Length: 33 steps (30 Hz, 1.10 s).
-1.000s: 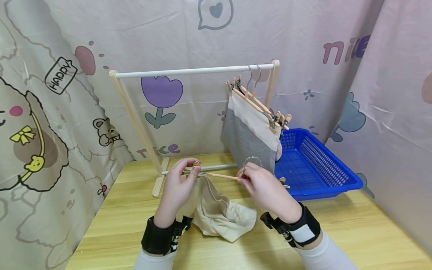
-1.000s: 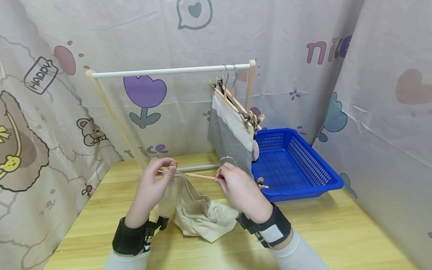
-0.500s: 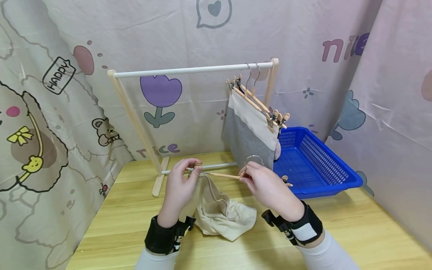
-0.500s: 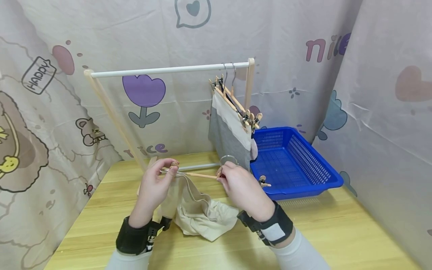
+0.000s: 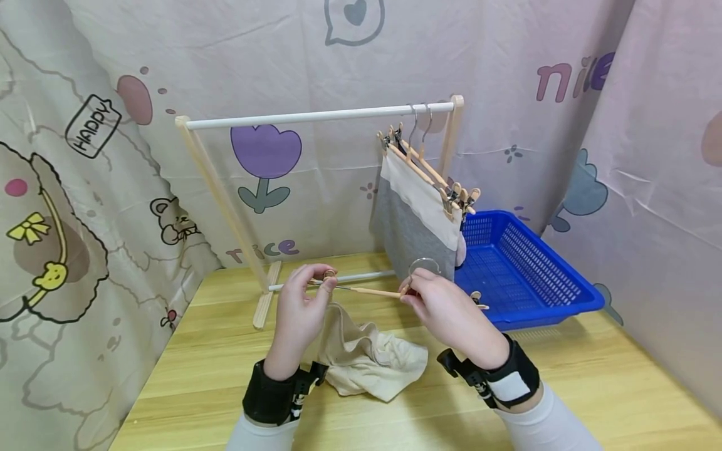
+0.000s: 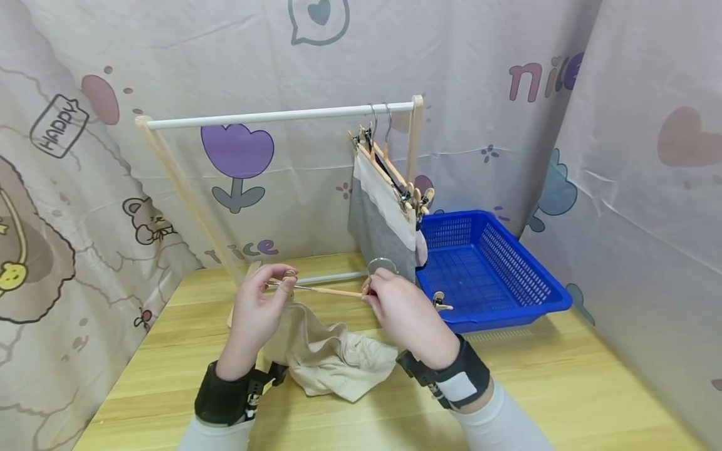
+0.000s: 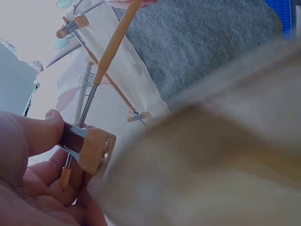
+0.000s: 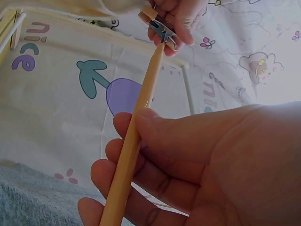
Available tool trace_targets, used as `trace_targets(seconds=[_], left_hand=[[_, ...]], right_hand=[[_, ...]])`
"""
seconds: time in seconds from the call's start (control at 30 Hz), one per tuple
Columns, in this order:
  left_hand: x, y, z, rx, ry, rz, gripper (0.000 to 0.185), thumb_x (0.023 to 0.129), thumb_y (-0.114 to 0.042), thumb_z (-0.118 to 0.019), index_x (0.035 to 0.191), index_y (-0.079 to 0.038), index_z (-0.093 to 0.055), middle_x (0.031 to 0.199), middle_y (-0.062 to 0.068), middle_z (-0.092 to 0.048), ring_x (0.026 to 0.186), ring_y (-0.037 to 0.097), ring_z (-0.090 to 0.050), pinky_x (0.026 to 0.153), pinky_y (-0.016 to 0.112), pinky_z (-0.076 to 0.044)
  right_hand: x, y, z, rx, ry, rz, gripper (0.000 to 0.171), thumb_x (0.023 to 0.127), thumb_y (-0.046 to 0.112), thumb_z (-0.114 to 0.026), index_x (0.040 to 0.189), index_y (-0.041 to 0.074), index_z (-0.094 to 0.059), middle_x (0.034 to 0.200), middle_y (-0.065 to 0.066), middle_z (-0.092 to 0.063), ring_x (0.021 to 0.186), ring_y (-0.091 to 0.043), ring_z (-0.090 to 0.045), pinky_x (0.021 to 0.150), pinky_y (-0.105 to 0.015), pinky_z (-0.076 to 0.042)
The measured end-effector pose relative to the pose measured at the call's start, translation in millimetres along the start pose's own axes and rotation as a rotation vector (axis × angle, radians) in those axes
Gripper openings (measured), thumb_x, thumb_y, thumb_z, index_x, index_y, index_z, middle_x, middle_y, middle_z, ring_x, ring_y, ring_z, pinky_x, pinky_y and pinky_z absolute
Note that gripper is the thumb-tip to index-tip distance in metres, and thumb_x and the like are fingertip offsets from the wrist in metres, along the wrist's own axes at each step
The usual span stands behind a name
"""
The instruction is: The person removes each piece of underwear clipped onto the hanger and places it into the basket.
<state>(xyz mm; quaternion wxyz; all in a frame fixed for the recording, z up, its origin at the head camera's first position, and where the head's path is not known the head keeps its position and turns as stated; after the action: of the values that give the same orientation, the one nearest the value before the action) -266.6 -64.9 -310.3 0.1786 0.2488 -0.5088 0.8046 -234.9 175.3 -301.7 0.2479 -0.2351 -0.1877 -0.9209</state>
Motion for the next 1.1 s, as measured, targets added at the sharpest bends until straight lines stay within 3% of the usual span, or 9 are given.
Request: trace_targets(seconds=[0.4,0.67,0.87,1.1], left_hand=[[-1.9,-0.9,1.9,-0.004,0.012,-0.001,0.012,0.097,-0.013,-0.072,0.105,-0.005,-0.074,0.1,0.008,-0.071,0.104,0.026,-0.061,0.096,0.049,-0.046],[-1.8,-4.8,4.4,0.0,0.06,-0.003,0.017,0.097,-0.014,-0.071,0.111,-0.003,-0.07,0.103,0.007,-0.068,0.102,0.021,-0.059,0.088,0.038,-0.049],[-3.0,-6.4,6.2,-0.015,0.1,-0.04,0.019,0.103,-0.014,-0.061,0.117,-0.001,-0.064,0.109,0.01,-0.064,0.103,0.023,-0.058,0.095,0.043,-0.047],[-4.3,-9.6,7.1,-0.107,0.11,-0.002,0.019,0.107,-0.01,-0.054,0.12,0.003,-0.059,0.112,0.015,-0.059,0.096,0.02,-0.054,0.084,0.027,-0.049]], right_hand=[[0.5,0.3,1.4,0.007,-0.001,0.005,0.001,0.095,0.005,-0.072,0.096,0.006,-0.072,0.091,0.001,-0.065,0.085,-0.013,-0.067,0.077,-0.032,-0.058],[0.1,-0.4,3.2,0.015,-0.019,0.004,0.005,0.094,0.004,-0.074,0.096,0.008,-0.072,0.093,0.001,-0.065,0.088,-0.013,-0.067,0.079,-0.032,-0.058],[1.0,0.6,5.1,0.044,-0.041,-0.036,0.005,0.096,0.006,-0.072,0.096,0.01,-0.07,0.093,0.002,-0.064,0.086,-0.012,-0.063,0.078,-0.034,-0.056],[1.8,2.5,5.8,0.068,-0.076,-0.092,0.002,0.098,0.011,-0.07,0.097,0.011,-0.071,0.096,0.002,-0.064,0.087,-0.014,-0.061,0.079,-0.036,-0.053]])
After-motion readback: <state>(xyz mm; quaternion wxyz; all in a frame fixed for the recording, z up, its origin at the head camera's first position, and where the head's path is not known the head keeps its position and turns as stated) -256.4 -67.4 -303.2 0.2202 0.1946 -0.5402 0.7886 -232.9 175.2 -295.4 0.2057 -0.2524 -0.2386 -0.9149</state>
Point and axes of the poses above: each hand's wrist, its own x-axis towards the middle knuckle, its own z-axis out of the back of the hand, y = z × x, the point moved 1 cm from there along x, towards the middle knuckle
